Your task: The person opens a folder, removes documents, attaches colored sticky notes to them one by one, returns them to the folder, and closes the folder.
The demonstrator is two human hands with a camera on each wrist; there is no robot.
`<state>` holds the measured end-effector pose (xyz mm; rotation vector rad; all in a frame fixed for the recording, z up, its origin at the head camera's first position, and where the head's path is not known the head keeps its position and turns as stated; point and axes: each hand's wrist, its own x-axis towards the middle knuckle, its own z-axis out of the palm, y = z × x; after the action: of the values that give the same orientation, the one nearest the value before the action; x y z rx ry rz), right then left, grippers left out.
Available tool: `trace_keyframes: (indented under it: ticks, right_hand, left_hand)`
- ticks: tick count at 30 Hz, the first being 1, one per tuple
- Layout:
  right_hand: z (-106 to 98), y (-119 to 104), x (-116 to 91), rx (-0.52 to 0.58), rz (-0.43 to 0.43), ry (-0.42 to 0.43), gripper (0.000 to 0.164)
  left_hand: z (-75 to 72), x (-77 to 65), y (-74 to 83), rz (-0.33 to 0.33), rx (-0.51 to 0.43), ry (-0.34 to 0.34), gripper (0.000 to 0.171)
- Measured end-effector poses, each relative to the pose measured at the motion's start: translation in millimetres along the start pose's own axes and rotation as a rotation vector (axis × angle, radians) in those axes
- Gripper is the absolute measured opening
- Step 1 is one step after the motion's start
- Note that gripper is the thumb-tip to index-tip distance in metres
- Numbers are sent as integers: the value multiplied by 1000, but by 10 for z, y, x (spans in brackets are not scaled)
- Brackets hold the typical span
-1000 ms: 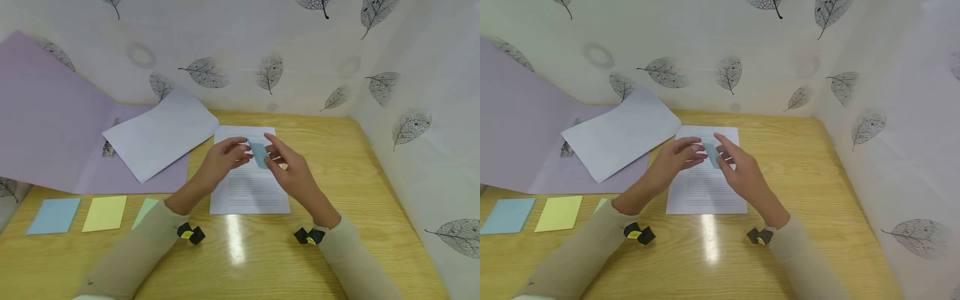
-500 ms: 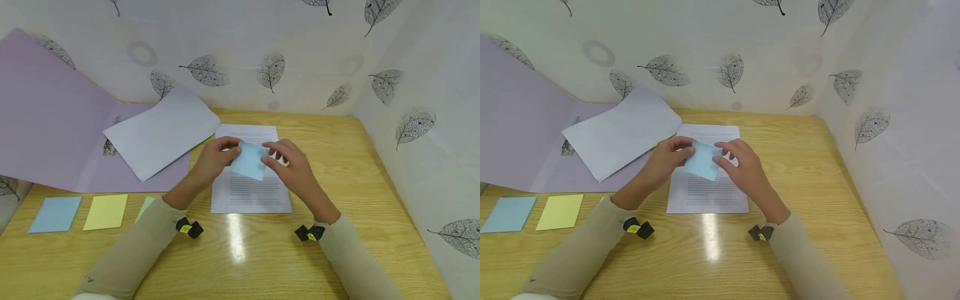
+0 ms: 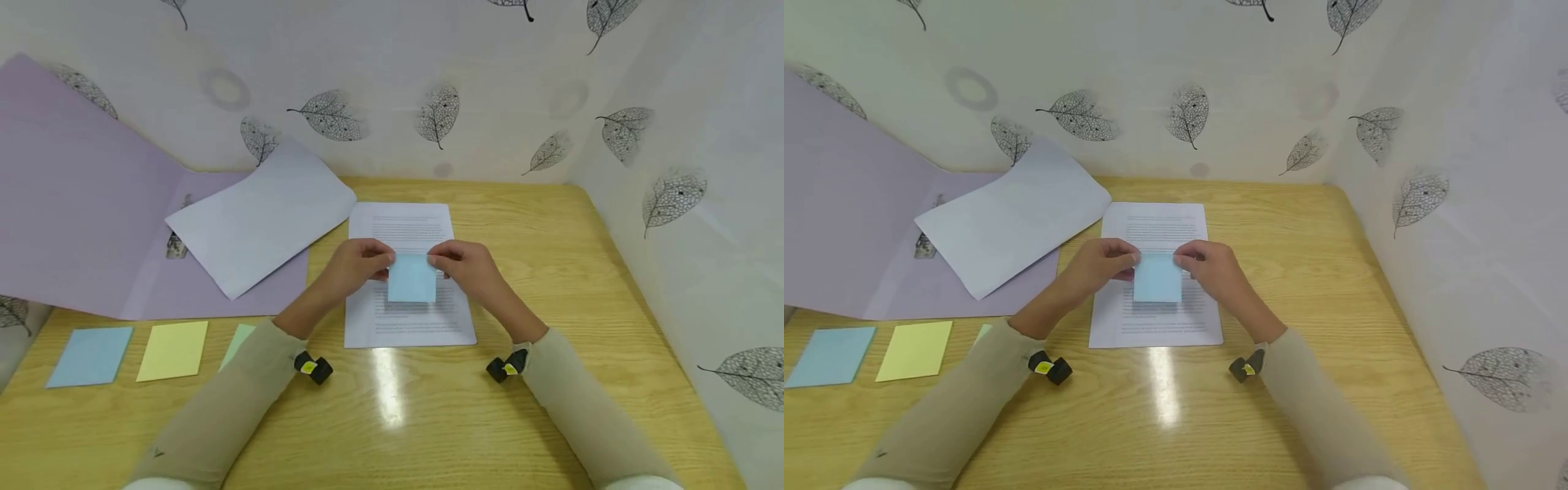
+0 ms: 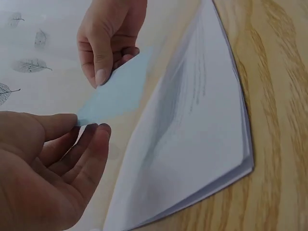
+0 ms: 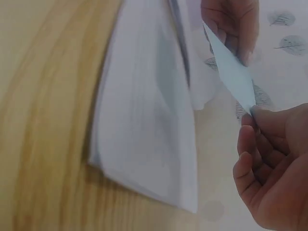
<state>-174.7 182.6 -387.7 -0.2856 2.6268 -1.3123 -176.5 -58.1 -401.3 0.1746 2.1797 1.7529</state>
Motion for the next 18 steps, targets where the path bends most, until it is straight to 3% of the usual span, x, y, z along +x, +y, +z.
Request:
trace_keyframes:
  ticks: [3,9,14,18]
  right_hand:
    - [16,91,71,-61,16,-52,16]
    - [43,211,212,-130,15,-140,16]
    - [111,268,315,-123,71,-182,15]
    - [167,318,346,-142,60,-179,13]
  left_hand:
    - [3,95,-112,-23,110,-17,21]
    - [19,216,-205,-36,312,12,20]
    - [40,241,-230,-49,501,30,22]
    - [46,239,-253,-56,570,35,20]
